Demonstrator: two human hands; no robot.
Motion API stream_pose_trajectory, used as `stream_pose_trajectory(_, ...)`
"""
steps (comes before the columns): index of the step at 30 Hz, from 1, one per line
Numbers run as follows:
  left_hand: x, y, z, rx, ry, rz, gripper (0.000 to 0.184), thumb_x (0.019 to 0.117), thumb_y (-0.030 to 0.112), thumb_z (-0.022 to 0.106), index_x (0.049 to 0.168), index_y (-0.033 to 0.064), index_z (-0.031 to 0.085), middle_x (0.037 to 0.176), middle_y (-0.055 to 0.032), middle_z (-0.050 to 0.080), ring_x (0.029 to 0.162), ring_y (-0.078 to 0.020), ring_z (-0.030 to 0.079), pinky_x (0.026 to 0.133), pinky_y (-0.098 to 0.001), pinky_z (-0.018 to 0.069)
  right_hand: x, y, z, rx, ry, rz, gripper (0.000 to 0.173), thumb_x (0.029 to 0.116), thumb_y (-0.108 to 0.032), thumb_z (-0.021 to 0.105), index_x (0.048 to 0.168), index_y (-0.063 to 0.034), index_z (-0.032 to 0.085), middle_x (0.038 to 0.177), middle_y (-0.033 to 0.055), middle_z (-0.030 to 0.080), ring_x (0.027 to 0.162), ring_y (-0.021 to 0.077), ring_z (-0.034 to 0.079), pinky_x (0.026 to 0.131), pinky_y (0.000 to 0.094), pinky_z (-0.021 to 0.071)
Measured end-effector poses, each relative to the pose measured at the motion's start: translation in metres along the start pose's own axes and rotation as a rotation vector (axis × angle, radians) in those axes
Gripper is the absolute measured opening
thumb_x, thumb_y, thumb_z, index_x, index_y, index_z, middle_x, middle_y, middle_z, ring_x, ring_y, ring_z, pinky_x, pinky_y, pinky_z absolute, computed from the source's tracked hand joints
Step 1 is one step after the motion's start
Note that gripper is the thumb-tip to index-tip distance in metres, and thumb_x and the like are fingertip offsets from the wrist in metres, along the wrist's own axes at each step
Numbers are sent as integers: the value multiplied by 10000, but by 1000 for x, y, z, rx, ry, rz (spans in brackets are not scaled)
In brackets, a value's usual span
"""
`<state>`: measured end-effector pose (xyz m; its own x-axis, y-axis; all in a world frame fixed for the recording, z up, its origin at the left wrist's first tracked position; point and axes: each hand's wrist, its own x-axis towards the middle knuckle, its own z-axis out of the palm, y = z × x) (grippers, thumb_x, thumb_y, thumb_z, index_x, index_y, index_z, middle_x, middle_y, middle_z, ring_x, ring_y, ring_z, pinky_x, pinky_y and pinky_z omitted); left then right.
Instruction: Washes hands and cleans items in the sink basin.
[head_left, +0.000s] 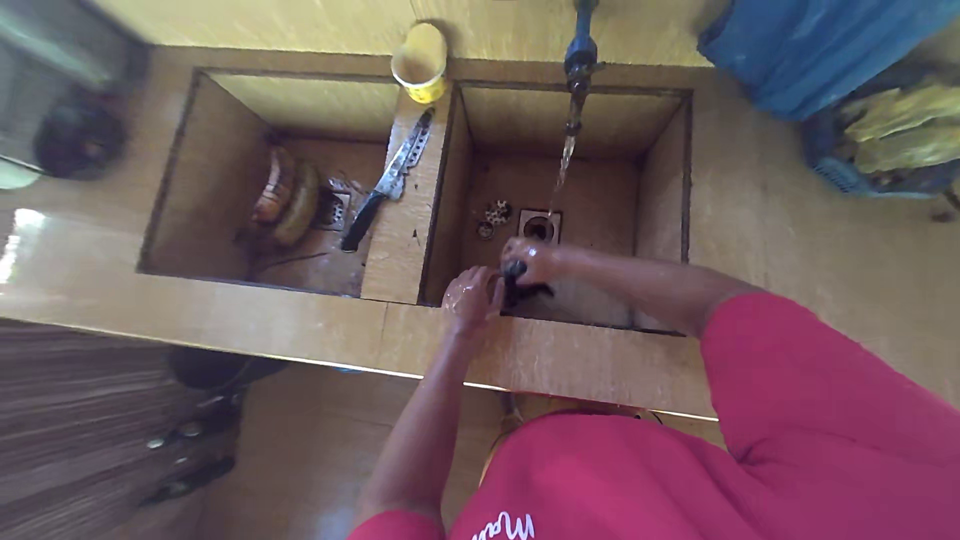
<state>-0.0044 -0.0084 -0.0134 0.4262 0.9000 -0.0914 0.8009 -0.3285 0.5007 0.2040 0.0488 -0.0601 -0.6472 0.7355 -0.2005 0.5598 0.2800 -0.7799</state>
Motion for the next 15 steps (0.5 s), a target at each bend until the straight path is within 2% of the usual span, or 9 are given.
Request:
stream_pose_trajectory(1,0,0,1,12,-2,-6,299,1045,255,565,1213,52,704,1200,-161,707,1151,-335,668,1009,-552,513,5,2,20,-118,-84,-53,487,809,-183,851,1267,-82,720,1463,195,542,1374,373,486,1143,564,399)
stream_pose_trajectory(2,1,-1,2,26,-7,-11,299,1042,265,570,1211,60,706,1191,-154,709,1146,-328,670,1007,-548,515,8,5,39,-196,-129,-121,501,799,-181,865,1270,-97,715,1485,200,533,1397,402,465,1140,597,390)
stream_pose_trajectory(3,1,-2,2,36,-13,-18,297,1040,271,573,1201,62,710,1181,-150,712,1142,-324,671,1007,-544,516,9,10,56,-260,-152,-191,465,800,-148,849,1244,-109,717,1434,171,586,1355,390,514,1115,596,424)
stream_pose_trajectory(5,3,0,3,36,-10,-17,283,1031,248,581,1177,49,719,1161,-161,718,1132,-334,677,1001,-552,516,8,6,63,-292,-293,-183,332,960,-61,673,1292,-73,679,1436,134,600,1342,367,539,1098,583,428)
stream_pose_trajectory(7,3,-2,5,31,3,-1,276,1024,238,585,1156,37,721,1144,-169,721,1115,-343,682,984,-554,522,12,24,69,-272,-258,-114,323,1031,-60,553,1331,-89,670,1458,112,596,1363,360,527,1118,581,419)
stream_pose_trajectory(9,3,-3,5,27,-3,0,287,1026,246,580,1158,33,720,1150,-168,719,1116,-343,681,982,-552,522,17,44,61,-327,-120,-19,342,1001,-37,594,1324,-109,678,1437,119,608,1348,360,542,1125,574,426)
stream_pose_trajectory(12,1,-5,8,45,8,5,276,1034,266,576,1159,66,718,1136,-143,719,1091,-326,684,955,-538,536,29,86,40,-393,77,180,509,818,-46,809,1303,-118,674,1419,179,590,1335,430,529,1057,652,470)
stream_pose_trajectory(13,1,-5,9,46,15,3,269,1031,261,582,1158,68,719,1138,-142,718,1092,-322,685,956,-536,538,30,85,29,-373,83,226,531,797,-55,828,1302,-100,671,1405,198,594,1317,449,535,1037,665,473)
stream_pose_trajectory(15,2,-3,6,29,11,-12,271,1028,255,596,1177,64,718,1156,-141,716,1112,-313,681,984,-527,532,32,63,6,-292,23,277,503,841,-124,807,1312,-62,640,1382,214,591,1292,428,553,1052,625,470)
